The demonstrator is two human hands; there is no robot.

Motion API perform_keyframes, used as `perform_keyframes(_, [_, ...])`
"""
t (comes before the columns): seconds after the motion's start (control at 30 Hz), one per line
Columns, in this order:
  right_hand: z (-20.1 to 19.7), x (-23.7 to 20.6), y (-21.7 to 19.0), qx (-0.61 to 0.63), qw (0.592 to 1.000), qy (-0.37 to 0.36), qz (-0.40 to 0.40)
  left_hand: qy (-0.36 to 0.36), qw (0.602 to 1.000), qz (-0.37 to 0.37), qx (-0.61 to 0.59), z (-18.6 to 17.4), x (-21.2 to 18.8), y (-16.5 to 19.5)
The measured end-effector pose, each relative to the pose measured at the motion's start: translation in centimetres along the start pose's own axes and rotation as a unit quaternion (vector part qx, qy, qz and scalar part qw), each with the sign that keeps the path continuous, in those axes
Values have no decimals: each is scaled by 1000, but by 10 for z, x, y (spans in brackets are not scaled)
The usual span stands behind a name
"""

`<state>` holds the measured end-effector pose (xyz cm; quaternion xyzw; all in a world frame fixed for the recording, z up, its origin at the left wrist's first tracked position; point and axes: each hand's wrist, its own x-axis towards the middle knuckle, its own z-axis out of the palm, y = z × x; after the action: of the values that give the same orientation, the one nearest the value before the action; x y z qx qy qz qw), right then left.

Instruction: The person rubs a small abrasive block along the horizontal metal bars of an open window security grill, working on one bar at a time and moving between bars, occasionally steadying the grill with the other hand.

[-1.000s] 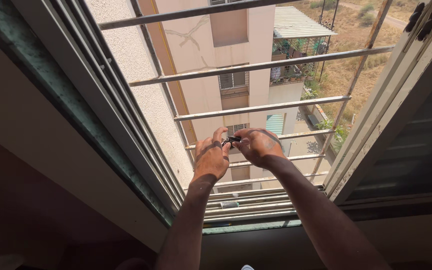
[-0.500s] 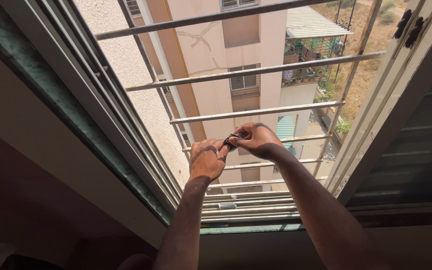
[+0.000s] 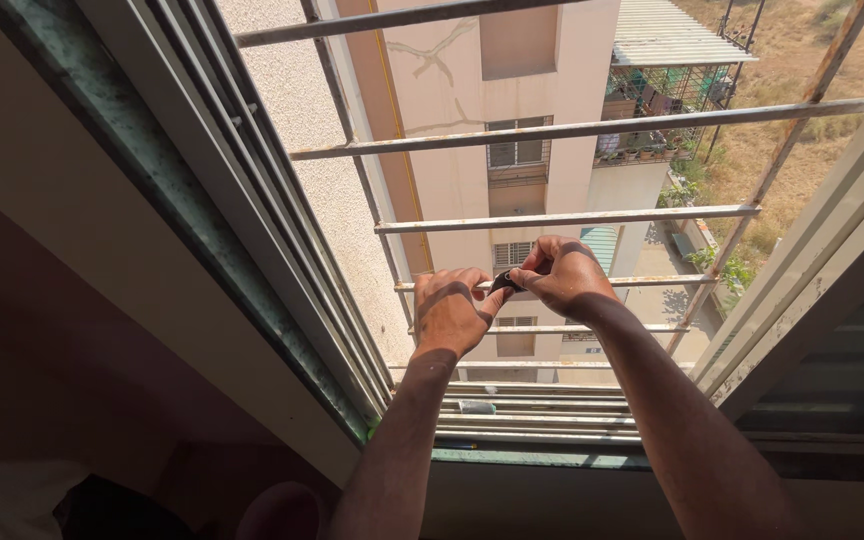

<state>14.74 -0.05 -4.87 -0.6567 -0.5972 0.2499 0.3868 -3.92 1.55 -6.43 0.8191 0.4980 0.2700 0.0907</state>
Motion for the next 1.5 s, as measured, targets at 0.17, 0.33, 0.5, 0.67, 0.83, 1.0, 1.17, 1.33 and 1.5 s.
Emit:
perform_keyframes(0.17, [-3,-10,-9,-52,999,2,0,15,1000,3,-17,11,1,-9])
perform_keyframes(0.33, [-8,-14,-3,-54,992,-23,-115,33,999,15,-30,15,1,-15])
perform_keyframes(0.5, [-9,-12,-7,-89,995,-34,-35,-9,999,-9,-36,3,0,-7])
perform_keyframes(0.67, [-10,-13,-10,-92,995,-42,-22,-6,999,-31,-15,-2,-1,3])
perform_keyframes(0.83, [-12,-13,-9,-58,995,-47,-72,-17,997,-80,-18,0,3,5])
perform_keyframes(1.0, [-12,-15,-13,-102,993,-46,-36,-13,998,-60,-23,4,5,0])
perform_keyframes(1.17, [-12,-16,-13,-98,992,-31,-80,21,996,-80,-39,7,4,-6])
perform_keyframes(1.33, [-11,-16,-9,-106,990,-21,-92,12,997,20,-74,12,-5,-22])
perform_keyframes(1.5, [-11,-14,-9,-92,991,-24,-90,168,962,214,-4,32,-9,-39])
